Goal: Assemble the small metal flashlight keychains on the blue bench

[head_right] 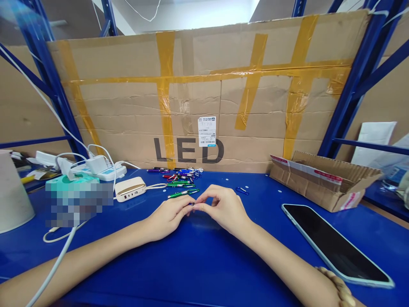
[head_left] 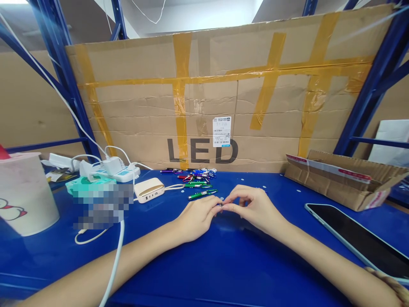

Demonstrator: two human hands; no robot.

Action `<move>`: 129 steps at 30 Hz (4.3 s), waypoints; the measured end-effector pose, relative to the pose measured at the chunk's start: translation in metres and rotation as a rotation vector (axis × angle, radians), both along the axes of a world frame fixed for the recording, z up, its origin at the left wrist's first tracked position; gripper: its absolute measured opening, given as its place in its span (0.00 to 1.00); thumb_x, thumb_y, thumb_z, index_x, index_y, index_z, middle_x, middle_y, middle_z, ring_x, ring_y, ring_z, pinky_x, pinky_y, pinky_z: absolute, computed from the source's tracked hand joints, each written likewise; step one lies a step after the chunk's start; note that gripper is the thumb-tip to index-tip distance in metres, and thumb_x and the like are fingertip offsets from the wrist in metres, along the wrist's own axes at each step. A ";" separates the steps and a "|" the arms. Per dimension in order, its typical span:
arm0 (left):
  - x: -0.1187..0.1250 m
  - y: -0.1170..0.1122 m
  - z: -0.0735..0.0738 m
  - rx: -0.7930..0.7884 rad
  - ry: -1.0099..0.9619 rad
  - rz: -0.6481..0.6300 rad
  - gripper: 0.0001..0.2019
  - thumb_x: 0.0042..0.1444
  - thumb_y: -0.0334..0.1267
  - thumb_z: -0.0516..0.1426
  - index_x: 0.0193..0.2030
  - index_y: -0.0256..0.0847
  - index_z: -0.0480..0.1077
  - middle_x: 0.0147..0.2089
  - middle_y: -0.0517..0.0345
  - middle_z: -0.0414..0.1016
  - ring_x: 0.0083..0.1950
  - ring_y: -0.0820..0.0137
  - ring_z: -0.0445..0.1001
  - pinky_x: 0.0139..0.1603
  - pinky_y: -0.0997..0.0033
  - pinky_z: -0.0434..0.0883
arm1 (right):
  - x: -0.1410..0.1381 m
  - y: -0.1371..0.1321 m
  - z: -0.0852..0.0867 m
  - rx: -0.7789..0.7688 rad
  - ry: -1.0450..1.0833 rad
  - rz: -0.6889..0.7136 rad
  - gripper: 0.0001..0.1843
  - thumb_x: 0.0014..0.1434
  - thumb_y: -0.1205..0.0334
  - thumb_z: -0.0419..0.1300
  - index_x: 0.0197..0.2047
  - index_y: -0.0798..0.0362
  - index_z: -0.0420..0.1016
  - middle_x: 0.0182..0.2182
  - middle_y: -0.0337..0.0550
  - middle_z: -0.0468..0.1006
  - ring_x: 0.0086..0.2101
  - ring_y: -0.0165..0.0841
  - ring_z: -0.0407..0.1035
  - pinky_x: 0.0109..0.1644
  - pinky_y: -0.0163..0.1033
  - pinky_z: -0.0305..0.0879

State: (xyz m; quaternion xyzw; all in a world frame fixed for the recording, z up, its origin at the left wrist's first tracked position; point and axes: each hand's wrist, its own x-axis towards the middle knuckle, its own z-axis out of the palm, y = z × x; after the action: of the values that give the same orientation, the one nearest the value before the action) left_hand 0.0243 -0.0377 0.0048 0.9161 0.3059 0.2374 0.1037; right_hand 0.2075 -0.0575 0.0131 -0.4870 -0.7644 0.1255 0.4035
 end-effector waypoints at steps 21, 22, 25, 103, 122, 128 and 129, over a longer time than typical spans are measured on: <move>0.000 -0.003 -0.007 -0.143 0.043 -0.061 0.12 0.65 0.39 0.38 0.40 0.41 0.59 0.37 0.57 0.67 0.37 0.70 0.68 0.38 0.70 0.66 | 0.006 0.001 0.000 -0.021 -0.125 0.010 0.12 0.50 0.51 0.61 0.25 0.49 0.78 0.29 0.39 0.75 0.25 0.28 0.65 0.28 0.34 0.59; 0.000 -0.003 -0.008 -0.145 0.037 -0.061 0.12 0.65 0.39 0.38 0.41 0.41 0.59 0.37 0.57 0.67 0.37 0.70 0.67 0.38 0.69 0.66 | 0.006 0.002 0.000 -0.023 -0.124 0.006 0.11 0.50 0.52 0.61 0.25 0.50 0.78 0.29 0.39 0.75 0.25 0.27 0.65 0.28 0.34 0.59; -0.001 -0.003 -0.011 -0.142 0.019 -0.060 0.11 0.65 0.38 0.38 0.42 0.42 0.59 0.39 0.57 0.66 0.39 0.70 0.67 0.39 0.69 0.66 | 0.006 0.003 -0.002 -0.029 -0.117 -0.012 0.11 0.50 0.52 0.61 0.24 0.50 0.78 0.29 0.40 0.75 0.24 0.27 0.64 0.27 0.33 0.59; 0.003 -0.002 -0.006 -0.505 -0.200 -0.095 0.12 0.60 0.36 0.45 0.36 0.37 0.67 0.24 0.65 0.59 0.25 0.76 0.56 0.29 0.77 0.57 | 0.018 0.001 0.002 0.937 -0.643 0.245 0.16 0.64 0.68 0.46 0.34 0.52 0.74 0.30 0.36 0.78 0.22 0.22 0.69 0.24 0.29 0.56; 0.003 -0.007 -0.009 -0.287 -0.129 -0.014 0.10 0.59 0.36 0.47 0.48 0.42 0.58 0.31 0.62 0.73 0.32 0.71 0.71 0.36 0.74 0.64 | 0.006 0.003 -0.008 0.050 -0.193 0.088 0.06 0.50 0.59 0.62 0.25 0.50 0.78 0.25 0.35 0.77 0.22 0.25 0.67 0.24 0.29 0.57; 0.002 -0.014 -0.008 -0.160 -0.092 0.060 0.11 0.59 0.35 0.47 0.49 0.48 0.57 0.44 0.59 0.74 0.46 0.66 0.73 0.43 0.68 0.68 | 0.005 0.001 -0.011 -0.222 0.003 0.082 0.09 0.50 0.57 0.60 0.26 0.53 0.77 0.18 0.36 0.74 0.16 0.26 0.65 0.21 0.31 0.58; 0.002 -0.014 -0.008 -0.151 -0.108 0.052 0.10 0.59 0.34 0.47 0.48 0.48 0.58 0.46 0.59 0.73 0.49 0.67 0.72 0.45 0.68 0.68 | 0.004 0.001 -0.010 -0.251 0.021 0.075 0.10 0.50 0.56 0.60 0.26 0.53 0.77 0.17 0.37 0.73 0.15 0.26 0.64 0.21 0.31 0.58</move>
State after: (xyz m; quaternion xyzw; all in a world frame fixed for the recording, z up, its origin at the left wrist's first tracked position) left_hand 0.0260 -0.0518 -0.0034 0.8832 0.3407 0.2655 0.1827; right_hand 0.2118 -0.0567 0.0026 -0.5035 -0.7562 0.2401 0.3422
